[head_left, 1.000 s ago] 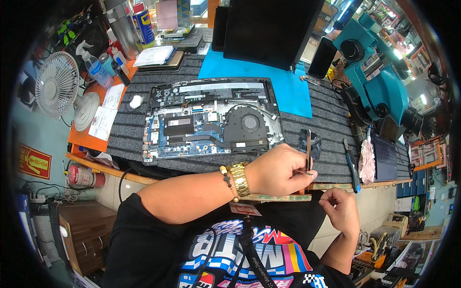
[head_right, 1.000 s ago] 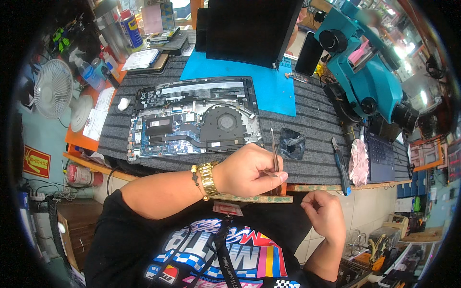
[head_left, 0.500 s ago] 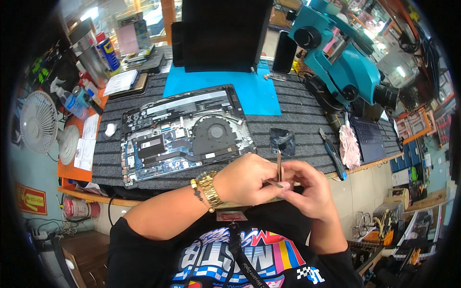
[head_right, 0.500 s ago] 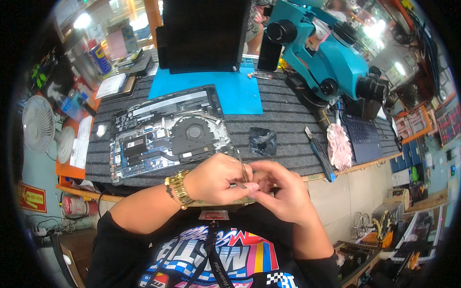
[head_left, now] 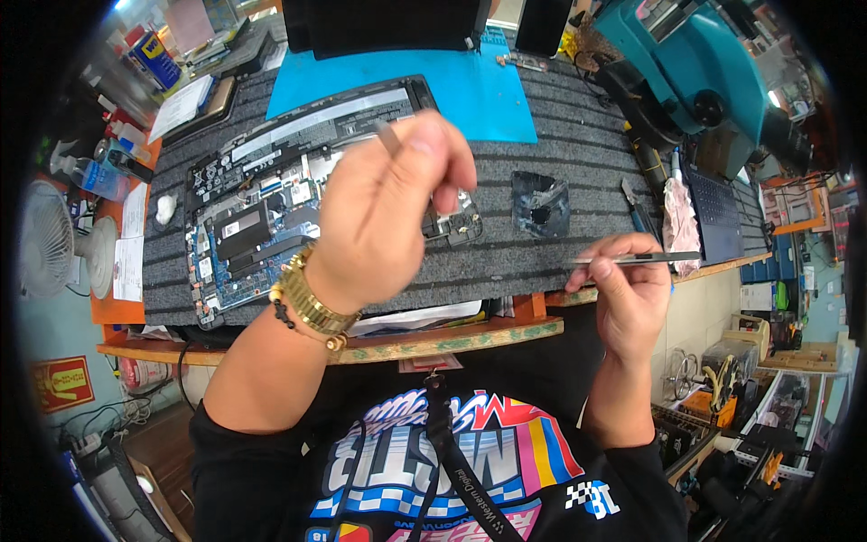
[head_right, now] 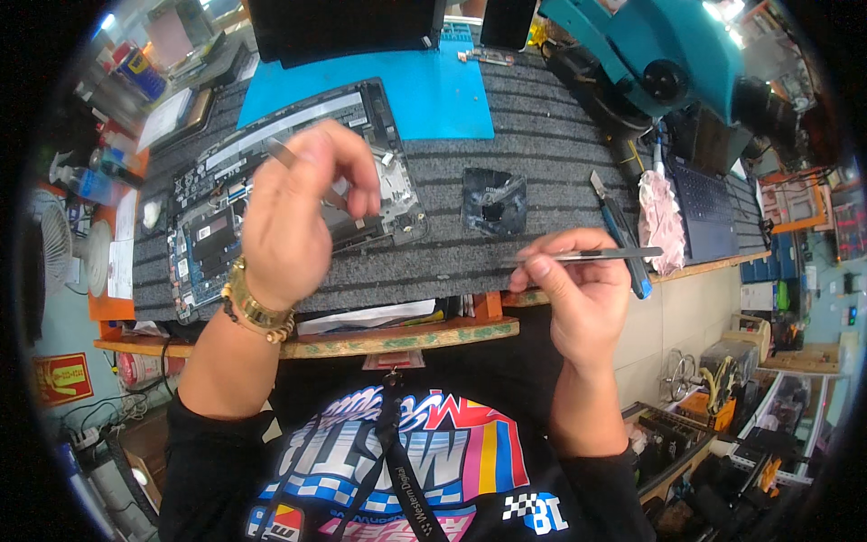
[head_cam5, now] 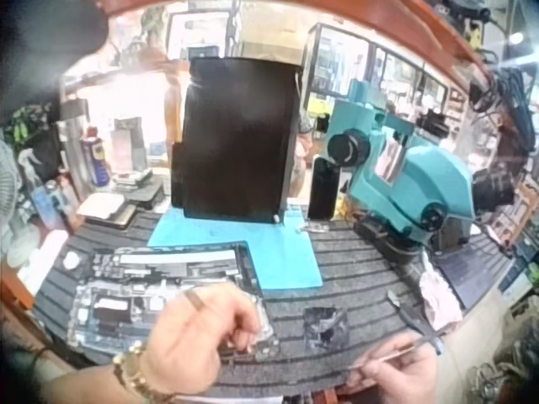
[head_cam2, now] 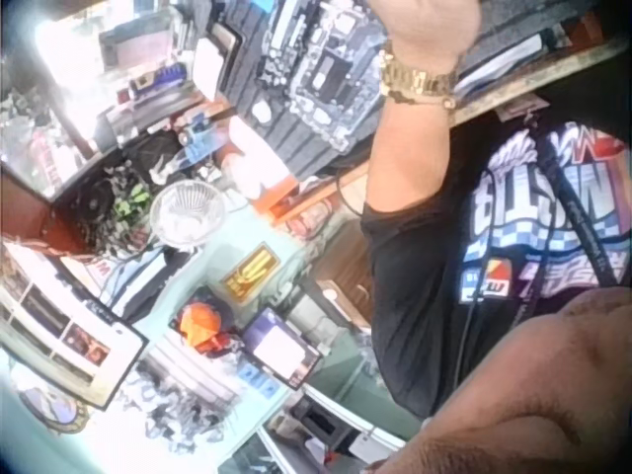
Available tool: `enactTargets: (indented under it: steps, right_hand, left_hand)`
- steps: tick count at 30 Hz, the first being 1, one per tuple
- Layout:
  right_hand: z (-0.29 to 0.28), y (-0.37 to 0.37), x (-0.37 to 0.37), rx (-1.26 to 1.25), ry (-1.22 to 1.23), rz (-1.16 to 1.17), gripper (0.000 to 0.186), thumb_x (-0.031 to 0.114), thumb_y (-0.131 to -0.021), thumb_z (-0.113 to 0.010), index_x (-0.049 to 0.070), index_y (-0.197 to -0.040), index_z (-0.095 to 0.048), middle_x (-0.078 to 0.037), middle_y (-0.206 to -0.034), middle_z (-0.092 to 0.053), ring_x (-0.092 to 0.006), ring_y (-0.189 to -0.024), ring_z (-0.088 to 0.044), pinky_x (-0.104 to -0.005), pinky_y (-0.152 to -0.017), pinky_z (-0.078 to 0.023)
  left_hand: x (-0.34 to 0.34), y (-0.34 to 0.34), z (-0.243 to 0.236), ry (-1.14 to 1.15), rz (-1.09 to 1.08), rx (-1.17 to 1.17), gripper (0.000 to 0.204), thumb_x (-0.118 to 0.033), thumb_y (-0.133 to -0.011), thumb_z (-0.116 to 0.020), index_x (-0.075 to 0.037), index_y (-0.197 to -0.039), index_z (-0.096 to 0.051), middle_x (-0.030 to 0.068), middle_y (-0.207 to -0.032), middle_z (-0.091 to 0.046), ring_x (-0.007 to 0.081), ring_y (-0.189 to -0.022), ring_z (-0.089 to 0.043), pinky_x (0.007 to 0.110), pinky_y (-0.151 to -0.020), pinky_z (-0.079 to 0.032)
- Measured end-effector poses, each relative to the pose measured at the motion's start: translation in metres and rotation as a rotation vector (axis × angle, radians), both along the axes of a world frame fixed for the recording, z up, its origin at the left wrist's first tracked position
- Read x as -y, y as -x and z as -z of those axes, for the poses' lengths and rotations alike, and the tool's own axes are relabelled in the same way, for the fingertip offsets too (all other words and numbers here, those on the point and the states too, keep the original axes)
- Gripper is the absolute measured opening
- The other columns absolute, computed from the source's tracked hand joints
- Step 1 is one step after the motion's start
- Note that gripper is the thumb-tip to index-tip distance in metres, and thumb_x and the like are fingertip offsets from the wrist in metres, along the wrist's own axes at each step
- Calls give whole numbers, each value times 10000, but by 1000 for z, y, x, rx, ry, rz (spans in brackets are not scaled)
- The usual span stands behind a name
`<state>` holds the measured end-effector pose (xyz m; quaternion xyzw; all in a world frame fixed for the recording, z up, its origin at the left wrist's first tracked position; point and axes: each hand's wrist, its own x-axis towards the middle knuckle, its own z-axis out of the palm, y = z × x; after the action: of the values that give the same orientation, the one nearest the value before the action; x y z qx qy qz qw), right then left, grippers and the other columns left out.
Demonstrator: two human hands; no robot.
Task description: The person works on the internal components of a laptop using tweezers and a thin metal pry tool. The person uses the tools to lift and move a small connector and a thin strip of tape or a ribbon cable within the device's chassis.
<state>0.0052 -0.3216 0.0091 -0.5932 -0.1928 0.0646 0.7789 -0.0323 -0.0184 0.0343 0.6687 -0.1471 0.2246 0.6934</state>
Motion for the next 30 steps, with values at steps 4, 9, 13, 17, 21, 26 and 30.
enactTargets:
  steps: [4,9,13,17,21,26,30]
  right_hand:
    - [15,-10,-4,31,35,83,211,-8,-1076,-778,-23,-1244,-652,-182,-1027,-785,-229,-840,-774,-365,-773,-668]
    - [23,-22,-12,60,28,99,230,-22,-1066,-786,-17,-1244,-641,-179,-1018,-780,-224,-812,-764,-360,-734,-659]
    - [29,-29,-16,56,-47,156,232,-43,-1058,-783,1,-1220,-624,-174,-1009,-769,-218,-788,-750,-356,-711,-649]
    - [35,-32,-16,102,-67,138,226,-49,-1062,-774,11,-1209,-614,-173,-1009,-764,-219,-785,-746,-357,-705,-641]
    - [34,-29,-17,119,-8,114,162,-40,-1073,-756,-19,-1195,-652,-178,-1004,-773,-215,-788,-743,-352,-729,-627]
    - [34,-27,-13,92,44,130,153,-12,-1087,-744,-63,-1229,-716,-173,-976,-780,-207,-789,-736,-342,-748,-616]
    - [27,-24,-7,48,31,-44,339,-4,-1072,-736,-92,-1398,-711,-140,-952,-777,-161,-762,-712,-303,-727,-593]
  left_hand:
    - [-6,-9,0,-232,-259,93,592,-369,-1266,-339,11,-1038,-732,32,-867,-652,112,-750,-492,295,-721,-419]
    - [-7,1,-7,-271,-177,-165,558,-344,-1263,-426,17,-974,-739,28,-780,-633,126,-690,-496,308,-683,-431]
    - [-6,-1,-2,-366,-197,-173,601,-410,-1265,-420,-15,-948,-744,-29,-703,-539,64,-648,-441,279,-617,-351]
    - [-4,0,-5,-381,-220,-228,610,-439,-1261,-440,-26,-924,-737,-20,-708,-574,68,-633,-492,276,-592,-365]
    - [-2,-1,-5,-368,-195,-269,610,-441,-1257,-455,-29,-891,-717,-11,-705,-595,77,-624,-531,269,-597,-404]
    - [-6,-3,2,-408,-153,-225,573,-408,-1265,-441,-30,-929,-709,-9,-738,-609,83,-647,-537,257,-635,-442]
    - [8,-3,8,-197,-11,-194,425,-318,-1261,-481,-20,-1071,-717,-22,-797,-633,85,-665,-514,263,-656,-443]
